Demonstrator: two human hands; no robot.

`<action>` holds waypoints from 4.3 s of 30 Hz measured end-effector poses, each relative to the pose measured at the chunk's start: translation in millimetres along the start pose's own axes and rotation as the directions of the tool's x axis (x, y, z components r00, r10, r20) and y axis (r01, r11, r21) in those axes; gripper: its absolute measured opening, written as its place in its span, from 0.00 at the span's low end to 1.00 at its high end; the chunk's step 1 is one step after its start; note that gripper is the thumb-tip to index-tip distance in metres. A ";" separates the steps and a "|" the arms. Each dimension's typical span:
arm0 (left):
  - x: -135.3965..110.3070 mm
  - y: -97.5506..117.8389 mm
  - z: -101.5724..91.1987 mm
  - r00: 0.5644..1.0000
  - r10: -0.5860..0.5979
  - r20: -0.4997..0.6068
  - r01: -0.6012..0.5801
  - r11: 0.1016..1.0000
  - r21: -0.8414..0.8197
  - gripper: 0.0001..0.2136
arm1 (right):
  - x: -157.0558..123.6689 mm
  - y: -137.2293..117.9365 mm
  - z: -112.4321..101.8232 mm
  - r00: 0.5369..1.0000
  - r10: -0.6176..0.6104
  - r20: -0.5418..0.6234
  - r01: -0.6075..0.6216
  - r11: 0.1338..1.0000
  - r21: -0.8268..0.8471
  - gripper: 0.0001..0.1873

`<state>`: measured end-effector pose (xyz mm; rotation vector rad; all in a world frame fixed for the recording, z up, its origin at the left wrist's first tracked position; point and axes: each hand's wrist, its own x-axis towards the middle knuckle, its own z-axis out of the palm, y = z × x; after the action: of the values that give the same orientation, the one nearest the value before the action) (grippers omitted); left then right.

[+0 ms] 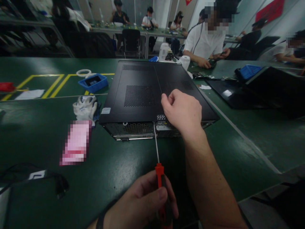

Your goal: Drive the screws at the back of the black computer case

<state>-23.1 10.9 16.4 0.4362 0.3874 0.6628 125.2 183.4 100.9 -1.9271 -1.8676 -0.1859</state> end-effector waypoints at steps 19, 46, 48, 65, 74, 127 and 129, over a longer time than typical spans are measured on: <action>-1.8 -2.1 2.6 0.999 0.026 0.040 -0.022 0.995 -0.092 0.15 | -0.9 0.5 0.4 1.000 -0.011 -0.013 0.011 1.000 0.012 0.20; 0.3 -6.1 -0.9 1.000 0.029 0.003 -0.029 0.999 0.037 0.17 | -0.6 -0.4 -0.6 1.000 -0.001 0.011 0.001 1.000 -0.002 0.20; -0.7 -5.0 0.4 1.000 0.003 0.009 -0.003 1.000 -0.018 0.18 | -0.6 -0.4 -0.6 1.000 0.002 0.013 -0.001 1.000 -0.003 0.20; -2.4 -1.4 0.9 1.000 0.012 0.012 -0.012 1.000 -0.011 0.19 | -0.9 0.2 0.3 1.000 0.003 -0.003 -0.003 1.000 0.001 0.20; -0.8 -1.9 -0.7 0.996 0.082 0.028 -0.084 0.992 0.094 0.18 | -1.2 -0.6 0.5 1.000 0.013 0.006 -0.013 1.000 -0.007 0.20; 0.9 -14.5 -5.9 0.986 0.086 0.140 -0.076 0.994 -0.079 0.11 | 0.0 0.5 1.6 1.000 0.004 -0.021 -0.004 1.000 0.026 0.20; 0.8 -14.7 -5.9 0.986 0.088 0.140 -0.075 0.992 -0.097 0.11 | 0.0 0.3 1.6 1.000 0.002 -0.019 -0.002 1.000 0.025 0.21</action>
<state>-17.9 2.6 4.0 0.4115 0.2027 0.7212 125.2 184.0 99.5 -1.9036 -1.8472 -0.1785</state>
